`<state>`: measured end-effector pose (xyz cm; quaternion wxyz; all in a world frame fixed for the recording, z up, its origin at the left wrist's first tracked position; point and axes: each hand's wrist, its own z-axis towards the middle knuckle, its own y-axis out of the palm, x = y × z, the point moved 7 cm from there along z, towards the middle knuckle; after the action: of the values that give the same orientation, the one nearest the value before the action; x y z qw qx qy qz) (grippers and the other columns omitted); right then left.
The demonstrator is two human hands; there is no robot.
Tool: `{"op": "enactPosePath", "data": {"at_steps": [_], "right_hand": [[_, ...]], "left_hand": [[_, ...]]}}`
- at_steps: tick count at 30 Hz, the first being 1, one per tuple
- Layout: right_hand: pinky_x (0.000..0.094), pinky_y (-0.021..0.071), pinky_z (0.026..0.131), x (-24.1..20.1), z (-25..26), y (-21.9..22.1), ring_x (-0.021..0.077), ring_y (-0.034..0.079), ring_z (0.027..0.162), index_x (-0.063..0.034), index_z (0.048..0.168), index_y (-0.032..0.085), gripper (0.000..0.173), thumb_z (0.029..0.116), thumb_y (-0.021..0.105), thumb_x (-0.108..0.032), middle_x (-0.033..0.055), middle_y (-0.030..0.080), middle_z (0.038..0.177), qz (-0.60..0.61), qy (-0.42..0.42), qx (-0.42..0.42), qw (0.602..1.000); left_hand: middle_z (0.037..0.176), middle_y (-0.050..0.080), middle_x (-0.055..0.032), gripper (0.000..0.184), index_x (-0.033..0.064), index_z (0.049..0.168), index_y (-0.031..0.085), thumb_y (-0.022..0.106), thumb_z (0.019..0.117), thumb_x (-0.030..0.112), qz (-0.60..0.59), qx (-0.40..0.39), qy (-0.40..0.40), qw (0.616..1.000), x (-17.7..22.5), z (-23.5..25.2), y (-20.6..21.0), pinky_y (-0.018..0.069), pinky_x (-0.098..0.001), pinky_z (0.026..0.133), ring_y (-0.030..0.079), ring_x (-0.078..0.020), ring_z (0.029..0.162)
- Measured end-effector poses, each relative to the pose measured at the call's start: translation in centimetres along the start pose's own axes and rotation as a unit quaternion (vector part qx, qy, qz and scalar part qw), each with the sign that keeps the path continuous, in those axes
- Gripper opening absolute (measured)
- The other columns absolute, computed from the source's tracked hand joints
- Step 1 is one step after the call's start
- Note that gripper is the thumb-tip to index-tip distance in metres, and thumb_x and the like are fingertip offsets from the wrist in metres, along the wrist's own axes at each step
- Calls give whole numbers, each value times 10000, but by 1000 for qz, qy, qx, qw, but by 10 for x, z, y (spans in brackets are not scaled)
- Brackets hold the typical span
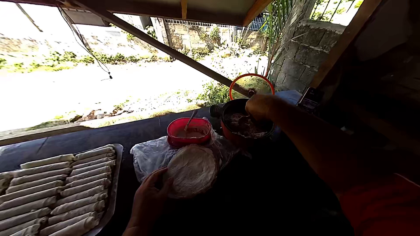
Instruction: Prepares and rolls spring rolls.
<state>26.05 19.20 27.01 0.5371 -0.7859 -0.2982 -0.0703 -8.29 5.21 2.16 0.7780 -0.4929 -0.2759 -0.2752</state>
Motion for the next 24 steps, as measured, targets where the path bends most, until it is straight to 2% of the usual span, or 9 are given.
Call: {"op": "enactPosePath", "data": {"at_steps": [3,5,11,14,17,19,21,24], "right_hand": [[600,562,784,2,6,11,375,688,1017,-44,1012,710,104,946,665,-111,186,696,1050,23,33,2,999],[599,571,764,-1,12,20,370,696,992,-42,1011,702,95,940,661,-88,180,696,1031,27,23,5,999],[598,557,790,0,31,30,366,690,987,-11,986,704,126,934,687,-125,187,695,1014,13,-17,-30,999],[568,552,808,8,14,13,357,684,995,-18,986,698,111,959,669,-121,180,687,1024,-8,-26,-25,999],[554,557,815,7,5,7,326,686,980,-66,1008,731,103,920,693,-104,139,702,1004,11,-50,-5,999],[547,565,792,-6,6,20,314,690,944,-60,984,733,95,898,705,-89,130,703,974,28,-62,-14,998],[556,573,771,-16,6,40,325,698,943,-44,982,733,81,929,675,-65,145,708,975,59,-47,-33,997],[555,565,837,-13,6,56,329,690,1023,-48,1070,728,142,974,624,-58,153,706,1050,86,-50,-47,994]], "left_hand": [[1280,685,-24,404,148,1233,704,687,895,370,3,-3,2,1000,2,0,0,547,-335,959,658,-107,1114],[1281,685,-16,407,149,1226,706,691,889,377,0,1,5,1000,3,1,0,549,-313,952,657,-92,1112],[1294,679,-52,412,124,1226,706,710,887,358,-12,-9,2,1000,2,-1,0,554,-316,971,655,-117,1150],[1304,676,-57,411,116,1222,710,705,887,354,-8,-11,4,1000,5,-1,-2,542,-331,996,643,-129,1185],[1304,677,-77,407,99,1218,711,717,887,336,-18,-10,4,1000,4,0,-4,540,-324,1006,638,-136,1203],[1305,675,-85,408,91,1220,708,720,885,323,-23,-12,3,1000,5,-2,-4,539,-317,1006,637,-137,1202],[1308,672,-98,406,73,1215,707,721,885,308,-25,-14,6,1000,5,-2,-3,534,-315,1009,635,-146,1207],[1312,668,-107,401,65,1217,706,727,890,298,-25,-17,12,999,5,-3,-3,528,-310,1023,626,-147,1226]]}}
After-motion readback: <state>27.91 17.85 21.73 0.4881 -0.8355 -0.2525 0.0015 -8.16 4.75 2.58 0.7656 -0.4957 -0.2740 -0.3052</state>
